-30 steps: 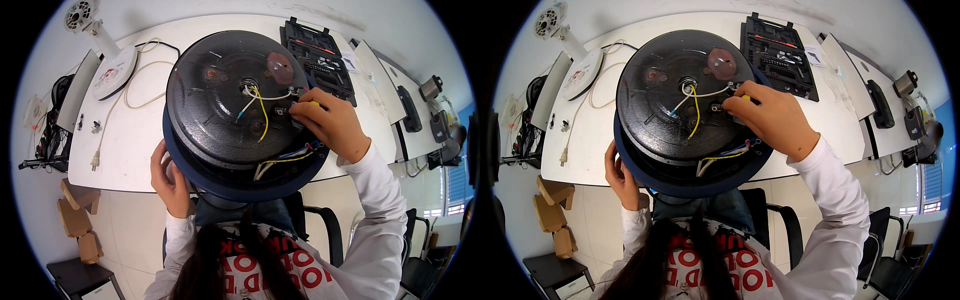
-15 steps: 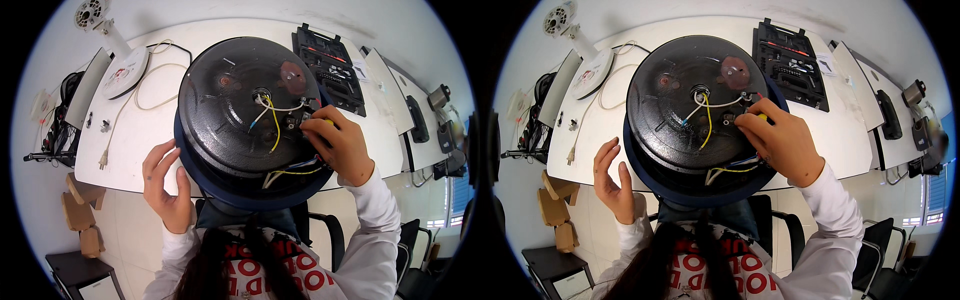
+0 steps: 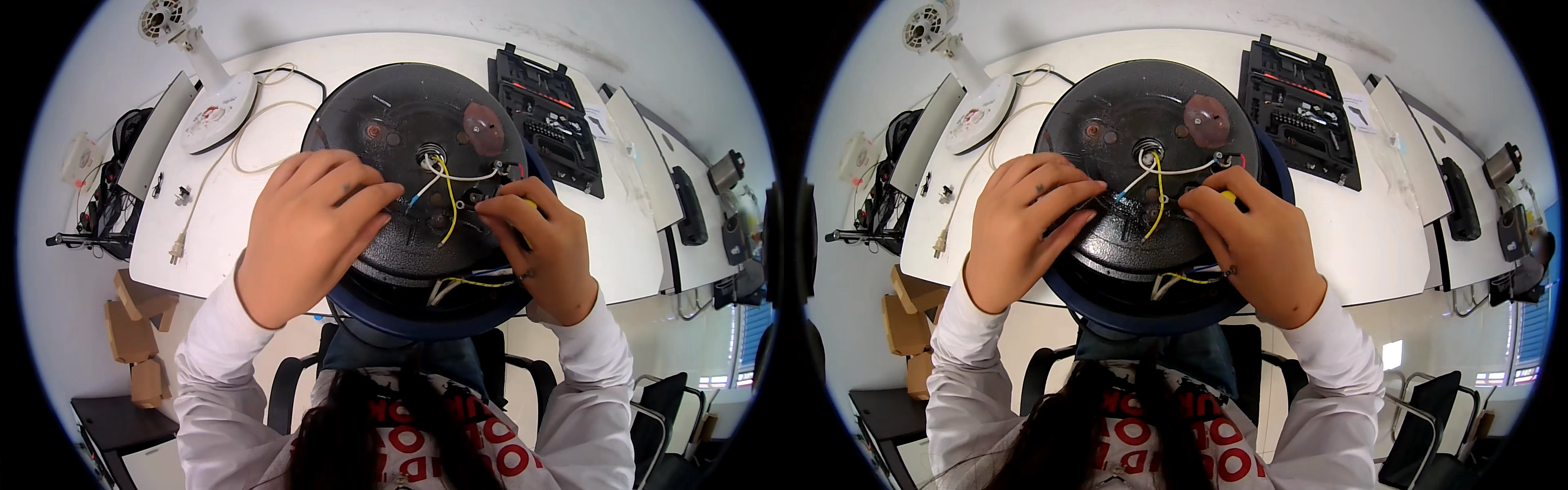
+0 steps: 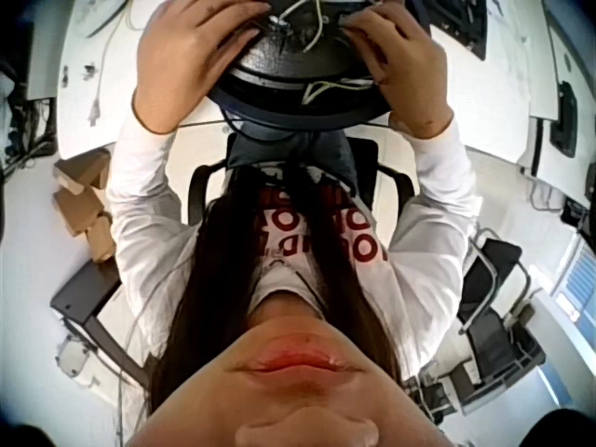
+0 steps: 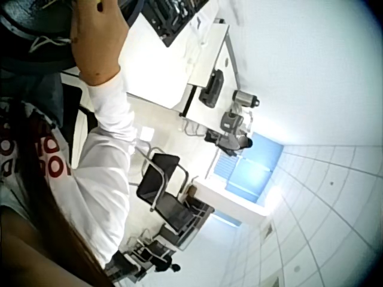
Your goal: The person uses a screwdriver to loosen and tighten screws on a circular device, then connects and disconnects several colored wires to terminals on the device's underside. The person repeatedly adjusts the wires and screws throughout the clip.
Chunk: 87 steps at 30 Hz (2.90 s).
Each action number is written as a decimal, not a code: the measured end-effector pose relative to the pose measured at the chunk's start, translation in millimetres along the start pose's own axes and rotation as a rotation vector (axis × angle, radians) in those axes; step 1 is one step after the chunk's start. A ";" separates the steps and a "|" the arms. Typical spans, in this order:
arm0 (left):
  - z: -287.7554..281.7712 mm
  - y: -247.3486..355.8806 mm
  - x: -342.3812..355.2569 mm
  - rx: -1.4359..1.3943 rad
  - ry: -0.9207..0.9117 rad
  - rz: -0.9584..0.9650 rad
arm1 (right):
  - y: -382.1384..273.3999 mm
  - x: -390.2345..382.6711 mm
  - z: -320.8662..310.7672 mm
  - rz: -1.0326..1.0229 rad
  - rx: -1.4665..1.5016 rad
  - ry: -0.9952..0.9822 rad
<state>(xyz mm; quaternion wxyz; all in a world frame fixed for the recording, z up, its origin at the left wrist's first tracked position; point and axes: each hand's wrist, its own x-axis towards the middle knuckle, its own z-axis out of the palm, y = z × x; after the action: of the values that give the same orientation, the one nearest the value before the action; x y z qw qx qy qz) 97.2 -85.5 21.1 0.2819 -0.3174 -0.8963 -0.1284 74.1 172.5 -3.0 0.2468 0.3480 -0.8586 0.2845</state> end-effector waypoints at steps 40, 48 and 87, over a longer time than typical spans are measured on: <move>45.2 12.4 48.5 -0.129 -0.067 0.169 | 8.5 -20.6 -4.3 0.201 0.088 0.019; 57.2 11.5 50.7 0.011 -0.004 0.238 | 9.2 -21.3 -5.5 0.217 0.095 0.008; 2.9 2.3 36.8 -0.435 -0.405 0.129 | 13.5 -20.5 -5.9 0.232 0.160 0.022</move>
<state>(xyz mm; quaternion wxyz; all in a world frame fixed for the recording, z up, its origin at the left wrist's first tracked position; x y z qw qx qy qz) 73.9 -64.3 40.5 0.0304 -0.4456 -0.8637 -0.2334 78.5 193.8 -15.8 0.1929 0.2620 -0.8648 0.3825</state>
